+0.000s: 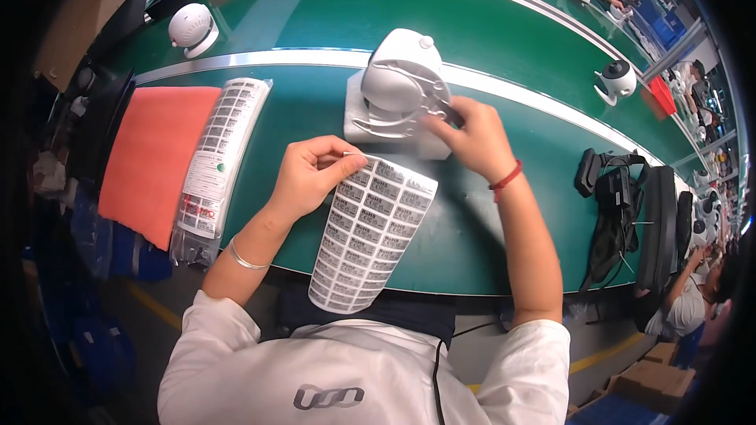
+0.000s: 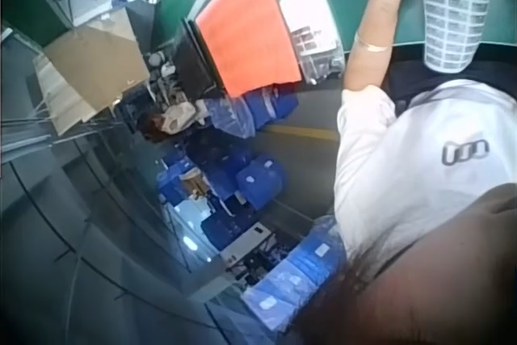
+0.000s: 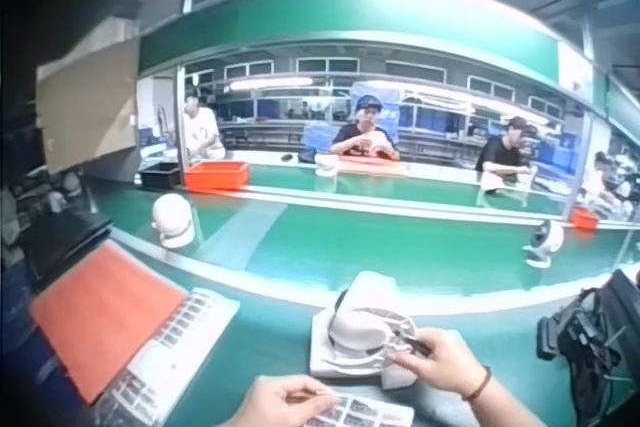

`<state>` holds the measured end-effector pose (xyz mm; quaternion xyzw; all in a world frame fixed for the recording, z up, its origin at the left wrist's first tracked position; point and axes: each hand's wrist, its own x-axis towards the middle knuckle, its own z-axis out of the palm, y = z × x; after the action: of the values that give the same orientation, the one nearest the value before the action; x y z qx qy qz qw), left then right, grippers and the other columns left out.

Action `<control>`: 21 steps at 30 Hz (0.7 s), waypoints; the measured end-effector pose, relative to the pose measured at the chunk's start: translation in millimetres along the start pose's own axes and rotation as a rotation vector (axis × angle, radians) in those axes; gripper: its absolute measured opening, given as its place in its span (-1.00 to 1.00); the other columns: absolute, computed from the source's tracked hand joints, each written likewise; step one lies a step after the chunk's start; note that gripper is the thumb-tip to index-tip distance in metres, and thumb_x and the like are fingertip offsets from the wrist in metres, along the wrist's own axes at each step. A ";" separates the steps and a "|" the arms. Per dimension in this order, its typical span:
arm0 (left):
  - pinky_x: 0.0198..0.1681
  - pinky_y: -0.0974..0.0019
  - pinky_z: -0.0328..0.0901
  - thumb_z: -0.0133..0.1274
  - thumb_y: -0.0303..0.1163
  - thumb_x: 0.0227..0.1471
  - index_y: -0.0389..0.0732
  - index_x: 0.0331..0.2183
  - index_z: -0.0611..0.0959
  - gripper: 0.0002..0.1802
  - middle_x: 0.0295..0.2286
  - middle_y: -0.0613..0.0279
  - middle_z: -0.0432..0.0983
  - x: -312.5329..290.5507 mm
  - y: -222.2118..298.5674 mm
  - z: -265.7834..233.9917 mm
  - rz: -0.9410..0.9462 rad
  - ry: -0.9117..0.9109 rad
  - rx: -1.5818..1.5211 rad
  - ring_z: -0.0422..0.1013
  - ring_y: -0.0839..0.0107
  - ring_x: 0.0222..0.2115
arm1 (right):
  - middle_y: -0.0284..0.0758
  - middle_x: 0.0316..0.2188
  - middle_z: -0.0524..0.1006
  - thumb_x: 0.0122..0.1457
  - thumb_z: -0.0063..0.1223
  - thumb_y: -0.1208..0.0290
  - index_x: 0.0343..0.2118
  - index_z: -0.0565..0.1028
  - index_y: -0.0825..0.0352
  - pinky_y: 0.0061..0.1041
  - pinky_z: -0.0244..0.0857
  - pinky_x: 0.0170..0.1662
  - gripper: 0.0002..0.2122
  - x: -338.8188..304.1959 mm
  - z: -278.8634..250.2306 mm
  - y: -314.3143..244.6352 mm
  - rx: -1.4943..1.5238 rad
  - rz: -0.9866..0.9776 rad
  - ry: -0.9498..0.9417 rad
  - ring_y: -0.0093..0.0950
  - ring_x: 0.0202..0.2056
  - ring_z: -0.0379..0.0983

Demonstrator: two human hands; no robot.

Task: Apply adhesive labels and small components to security camera modules on an assembly line using tweezers.

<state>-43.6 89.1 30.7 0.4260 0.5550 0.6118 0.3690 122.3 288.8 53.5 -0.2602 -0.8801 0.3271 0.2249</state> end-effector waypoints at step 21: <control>-0.19 0.51 0.43 0.16 -0.58 0.02 -0.35 -0.18 0.62 -0.75 -0.29 0.16 0.59 -3.8 -3.9 9.8 -0.100 -0.080 -0.169 0.51 0.56 -0.31 | -0.43 -0.40 0.41 0.04 0.19 0.65 -0.07 0.54 0.41 -0.71 0.30 -0.29 -0.66 -104.7 -28.5 -25.1 0.517 0.261 0.207 -0.67 -0.37 0.37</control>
<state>-33.2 89.6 26.6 0.3892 0.5068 0.6197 0.4557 210.5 222.1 66.8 -0.3369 -0.6994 0.5382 0.3282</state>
